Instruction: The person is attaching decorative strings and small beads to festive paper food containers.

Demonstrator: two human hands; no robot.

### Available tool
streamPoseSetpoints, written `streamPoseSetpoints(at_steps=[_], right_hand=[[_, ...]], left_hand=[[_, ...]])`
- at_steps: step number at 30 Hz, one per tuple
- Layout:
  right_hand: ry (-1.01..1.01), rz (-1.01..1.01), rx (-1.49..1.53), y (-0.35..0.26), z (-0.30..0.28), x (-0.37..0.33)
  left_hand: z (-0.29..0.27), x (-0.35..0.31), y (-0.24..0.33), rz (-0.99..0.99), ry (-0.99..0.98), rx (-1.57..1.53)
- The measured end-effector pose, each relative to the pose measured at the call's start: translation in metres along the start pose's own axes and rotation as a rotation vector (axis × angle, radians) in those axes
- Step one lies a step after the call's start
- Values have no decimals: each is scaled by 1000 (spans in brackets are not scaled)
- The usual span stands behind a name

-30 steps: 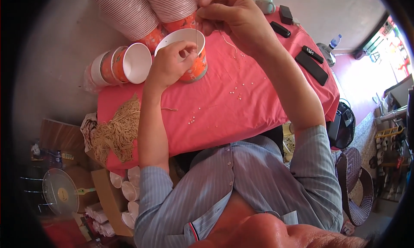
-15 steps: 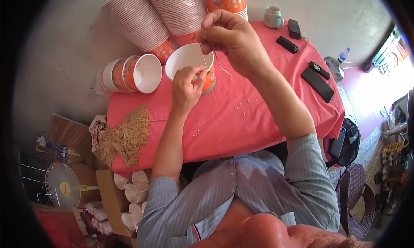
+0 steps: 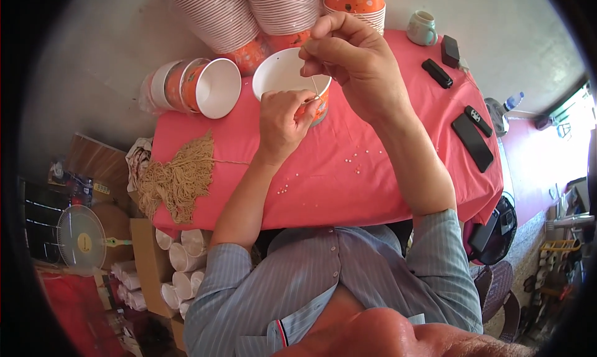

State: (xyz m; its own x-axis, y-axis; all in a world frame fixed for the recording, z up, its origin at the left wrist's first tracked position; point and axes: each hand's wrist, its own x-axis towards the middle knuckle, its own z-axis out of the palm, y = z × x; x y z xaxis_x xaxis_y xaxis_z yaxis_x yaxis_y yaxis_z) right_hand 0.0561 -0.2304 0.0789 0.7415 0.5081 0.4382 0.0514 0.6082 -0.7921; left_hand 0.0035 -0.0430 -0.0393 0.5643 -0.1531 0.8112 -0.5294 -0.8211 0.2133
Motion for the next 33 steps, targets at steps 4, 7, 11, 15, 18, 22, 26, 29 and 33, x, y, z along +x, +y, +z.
streamPoseSetpoints(at_steps=[4,7,11,15,18,22,26,29,33], right_hand=[[-16,-57,57,0,2,-2],[-60,-77,56,2,2,-3],[-77,-64,60,5,5,-3],[-79,-75,29,6,8,-5],[-99,-90,12,5,7,-5],[-104,-133,84,8,-1,-2],[-121,-171,167,-9,-4,-7],[-142,-201,168,-11,-17,-8],[-122,-56,256,-20,-6,-14]], left_hand=[[2,-1,0,-22,26,18],[4,0,0,-15,50,26],[1,1,2,14,65,-14],[2,0,0,-28,48,-15],[1,0,1,-27,74,-30],[2,-3,-2,-42,31,-24],[4,-6,-4,-65,-6,14],[6,-4,-3,-50,-15,54],[6,-7,-7,-33,-18,123]])
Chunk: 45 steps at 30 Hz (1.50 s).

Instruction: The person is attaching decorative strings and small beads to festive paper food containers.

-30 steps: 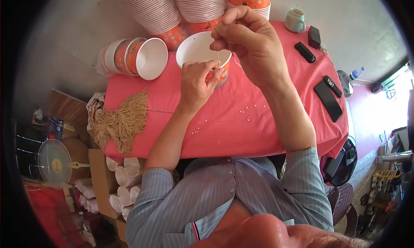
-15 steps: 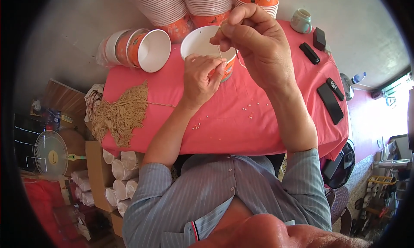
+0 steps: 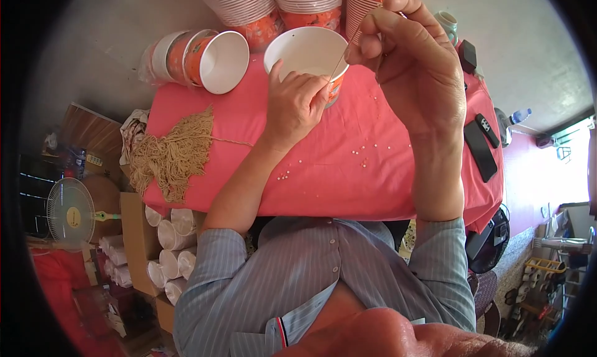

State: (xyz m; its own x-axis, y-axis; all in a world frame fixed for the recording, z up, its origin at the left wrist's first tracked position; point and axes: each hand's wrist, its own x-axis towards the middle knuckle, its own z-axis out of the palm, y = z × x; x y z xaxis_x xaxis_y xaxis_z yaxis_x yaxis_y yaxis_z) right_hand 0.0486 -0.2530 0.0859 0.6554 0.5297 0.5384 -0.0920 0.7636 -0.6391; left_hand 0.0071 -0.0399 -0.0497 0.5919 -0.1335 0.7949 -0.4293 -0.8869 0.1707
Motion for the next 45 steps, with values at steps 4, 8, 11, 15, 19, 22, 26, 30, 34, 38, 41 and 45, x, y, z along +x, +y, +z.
streamPoseSetpoints(at_steps=[4,8,11,15,19,22,26,30,34,38,41,45], right_hand=[[29,9,94,-8,8,-7],[-218,-33,90,-7,-3,-8],[-212,-31,143,2,-3,-6],[-115,-87,44,19,-13,2],[38,-77,-138,35,13,10],[105,-73,-243,43,10,11],[163,5,-378,54,16,11],[185,-32,-436,56,12,13],[227,-127,-655,48,4,16],[200,80,-1109,27,-17,24],[240,246,-1703,17,-10,19],[12,-158,-1465,39,-17,20]], left_hand=[[-3,2,-6,-14,-9,50],[-4,0,-6,-32,-30,97],[-4,4,-8,-5,28,8],[-27,13,2,1,198,-137],[-47,4,6,-191,191,-565],[-47,10,19,-351,60,-948],[-35,10,27,-329,5,-1184],[-43,6,16,-450,-73,-1085],[-52,13,-2,-513,96,-1017],[-58,16,-16,-464,173,-582],[-61,18,-16,-414,81,-451],[-60,16,-13,-351,70,-463]])
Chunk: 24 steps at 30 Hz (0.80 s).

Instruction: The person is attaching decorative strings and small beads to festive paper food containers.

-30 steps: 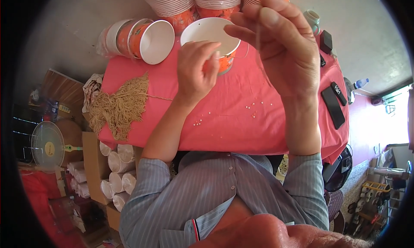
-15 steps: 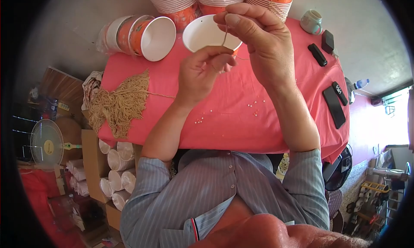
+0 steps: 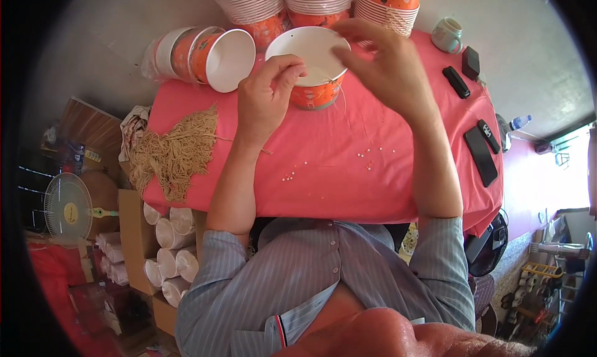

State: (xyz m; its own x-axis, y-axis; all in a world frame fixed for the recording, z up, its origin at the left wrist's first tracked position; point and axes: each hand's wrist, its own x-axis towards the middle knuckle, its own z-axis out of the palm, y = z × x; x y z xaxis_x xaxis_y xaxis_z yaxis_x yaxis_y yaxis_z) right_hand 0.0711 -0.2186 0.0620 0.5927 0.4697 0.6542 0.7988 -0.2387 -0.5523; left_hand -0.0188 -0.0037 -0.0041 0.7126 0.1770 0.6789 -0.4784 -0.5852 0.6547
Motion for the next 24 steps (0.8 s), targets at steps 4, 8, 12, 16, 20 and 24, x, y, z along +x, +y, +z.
streamPoseSetpoints(at_steps=[4,8,12,16,20,24], right_hand=[[-222,9,252,-1,31,-6],[-221,88,265,2,44,-7],[-222,183,215,0,38,-6],[-210,140,168,11,42,-6],[-80,246,242,19,46,-1],[-27,314,278,21,43,2]], left_hand=[[0,-2,-2,-23,-22,-46],[0,-1,-12,-36,-2,-137],[-4,0,-13,-75,-15,-136],[-7,6,-12,-77,-37,-170],[-30,21,-41,160,50,207],[-46,15,-66,127,-165,584]])
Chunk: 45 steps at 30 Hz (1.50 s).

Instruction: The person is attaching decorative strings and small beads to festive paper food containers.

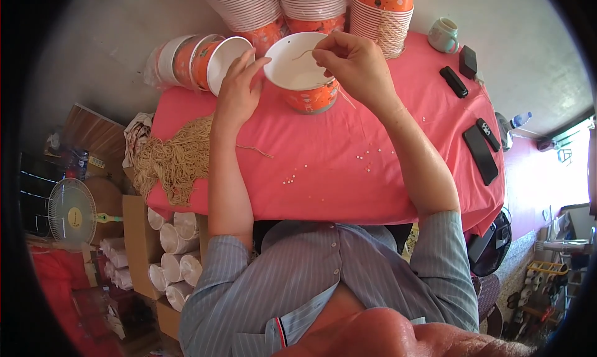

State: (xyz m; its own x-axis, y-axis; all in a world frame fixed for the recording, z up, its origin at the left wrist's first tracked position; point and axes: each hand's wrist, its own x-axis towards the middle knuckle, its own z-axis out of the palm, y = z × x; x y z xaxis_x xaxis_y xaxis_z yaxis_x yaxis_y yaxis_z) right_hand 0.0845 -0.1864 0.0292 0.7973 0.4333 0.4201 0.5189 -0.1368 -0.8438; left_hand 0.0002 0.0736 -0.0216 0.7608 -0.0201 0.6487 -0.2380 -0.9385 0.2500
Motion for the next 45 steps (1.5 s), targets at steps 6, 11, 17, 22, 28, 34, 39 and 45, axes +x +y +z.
streamPoseSetpoints(at_steps=[6,11,17,22,28,34,39,45], right_hand=[[-1,31,-38,-2,-8,2],[3,52,-19,-2,-12,4],[-60,4,-62,-2,-13,3],[-61,10,-152,0,-17,3],[-92,45,-176,-1,-16,5],[-225,-29,-291,13,-15,2],[-266,-118,-354,15,-10,-1],[-317,-97,-422,13,-4,-2]], left_hand=[[-11,2,30,-22,-133,-125],[-4,-3,78,270,-39,-77],[-7,-11,127,447,-79,-72],[-19,-1,78,58,-97,-428],[-25,-3,30,-74,-384,-512],[1,-2,40,-181,-442,-409],[5,-2,41,-40,-214,-319],[9,-2,43,21,-154,-236]])
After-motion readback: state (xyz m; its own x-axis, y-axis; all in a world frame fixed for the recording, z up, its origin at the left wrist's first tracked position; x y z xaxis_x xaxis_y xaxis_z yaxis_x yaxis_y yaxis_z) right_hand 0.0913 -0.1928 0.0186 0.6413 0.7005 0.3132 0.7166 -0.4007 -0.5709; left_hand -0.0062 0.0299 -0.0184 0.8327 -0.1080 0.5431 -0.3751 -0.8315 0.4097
